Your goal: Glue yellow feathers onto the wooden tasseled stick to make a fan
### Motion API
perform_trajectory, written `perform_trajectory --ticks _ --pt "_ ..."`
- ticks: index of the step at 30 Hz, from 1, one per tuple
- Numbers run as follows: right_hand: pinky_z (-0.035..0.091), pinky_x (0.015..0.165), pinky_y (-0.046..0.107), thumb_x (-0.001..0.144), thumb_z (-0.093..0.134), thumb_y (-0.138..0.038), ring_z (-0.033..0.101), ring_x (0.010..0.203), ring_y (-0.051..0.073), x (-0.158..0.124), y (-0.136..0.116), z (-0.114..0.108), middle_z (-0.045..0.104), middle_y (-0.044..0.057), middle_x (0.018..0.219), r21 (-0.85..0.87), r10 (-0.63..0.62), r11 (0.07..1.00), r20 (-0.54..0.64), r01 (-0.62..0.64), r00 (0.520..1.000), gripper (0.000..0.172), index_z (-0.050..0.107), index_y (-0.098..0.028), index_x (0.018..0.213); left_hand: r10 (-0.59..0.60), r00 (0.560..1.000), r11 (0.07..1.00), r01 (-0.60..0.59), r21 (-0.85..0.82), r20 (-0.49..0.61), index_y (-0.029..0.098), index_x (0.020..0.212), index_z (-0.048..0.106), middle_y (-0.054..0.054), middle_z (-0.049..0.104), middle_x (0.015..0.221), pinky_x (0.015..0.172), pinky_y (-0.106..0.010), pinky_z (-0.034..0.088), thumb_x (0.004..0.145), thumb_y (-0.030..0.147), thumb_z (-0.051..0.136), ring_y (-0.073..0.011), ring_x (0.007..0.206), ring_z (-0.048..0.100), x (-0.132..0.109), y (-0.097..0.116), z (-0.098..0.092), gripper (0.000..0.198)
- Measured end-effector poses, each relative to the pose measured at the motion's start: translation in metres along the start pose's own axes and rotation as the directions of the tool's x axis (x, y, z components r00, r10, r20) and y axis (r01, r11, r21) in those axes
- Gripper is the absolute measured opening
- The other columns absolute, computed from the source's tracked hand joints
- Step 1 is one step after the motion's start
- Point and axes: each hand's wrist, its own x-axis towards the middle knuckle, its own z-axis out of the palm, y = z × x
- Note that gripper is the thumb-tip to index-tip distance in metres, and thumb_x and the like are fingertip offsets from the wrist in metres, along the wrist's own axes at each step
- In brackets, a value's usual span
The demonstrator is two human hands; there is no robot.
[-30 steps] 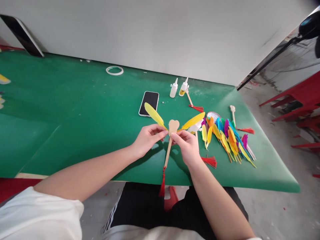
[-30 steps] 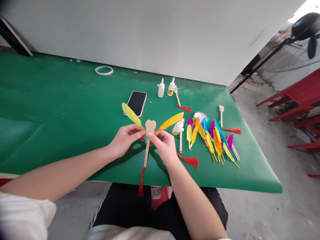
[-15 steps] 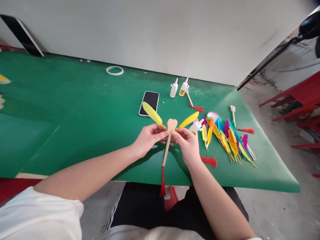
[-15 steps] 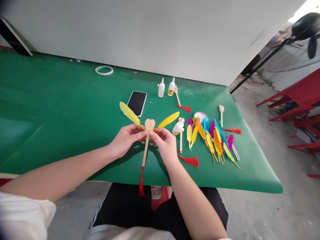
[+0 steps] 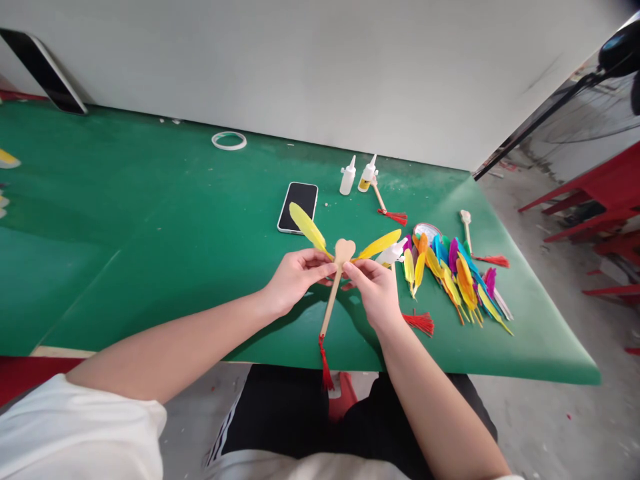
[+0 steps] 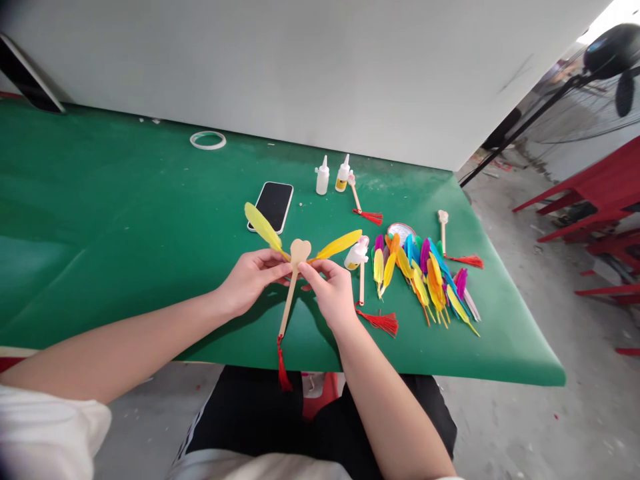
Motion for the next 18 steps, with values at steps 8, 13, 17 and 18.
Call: perform_trajectory --ticks 8,13,17,18 --pt "0.049 0.051 0.023 0.068 0.067 -0.040 0.059 0.065 0.013 0.0005 0.0006 -0.0007 0.066 0.002 0.069 -0.045 -0.019 0.999 -0.007 0.018 1.000 0.022 0.066 -0.018 0.071 -0.008 1.000 1.000 0.008 0.011 0.002 0.014 0.082 0.063 -0.003 0.068 0.078 0.061 -0.026 0.053 0.068 0.032 0.071 -0.0164 0.073 0.065 -0.0009 -0.0009 0.0002 0.025" --pt "0.049 0.050 0.022 0.067 0.068 -0.040 0.059 0.065 0.014 0.0008 0.0002 -0.0006 0.065 0.002 0.068 -0.054 -0.019 0.998 -0.034 0.017 0.999 0.022 0.066 -0.017 0.070 -0.006 1.000 1.000 0.006 0.028 -0.001 0.013 0.081 0.064 -0.003 0.067 0.077 0.059 -0.024 0.053 0.067 0.033 0.072 -0.0163 0.073 0.064 -0.0003 -0.0017 0.0003 0.025" --pt "0.049 0.049 0.022 0.066 0.068 -0.040 0.058 0.064 0.013 0.0006 0.0006 -0.0005 0.065 0.002 0.068 -0.057 -0.017 0.998 -0.047 0.015 0.999 0.023 0.066 -0.018 0.069 -0.013 1.000 0.999 0.013 0.048 0.002 0.013 0.081 0.064 -0.004 0.067 0.079 0.059 -0.024 0.052 0.067 0.034 0.072 -0.0163 0.074 0.064 -0.0005 -0.0019 -0.0001 0.027" --pt "0.049 0.049 0.022 0.065 0.068 -0.041 0.058 0.064 0.013 0.0005 0.0007 -0.0004 0.065 0.002 0.068 -0.059 -0.018 0.998 -0.050 0.015 0.999 0.023 0.066 -0.018 0.069 -0.019 1.000 0.999 0.018 0.050 0.002 0.013 0.081 0.064 -0.004 0.067 0.079 0.059 -0.025 0.052 0.067 0.035 0.071 -0.0164 0.074 0.064 -0.0007 -0.0019 -0.0001 0.027"
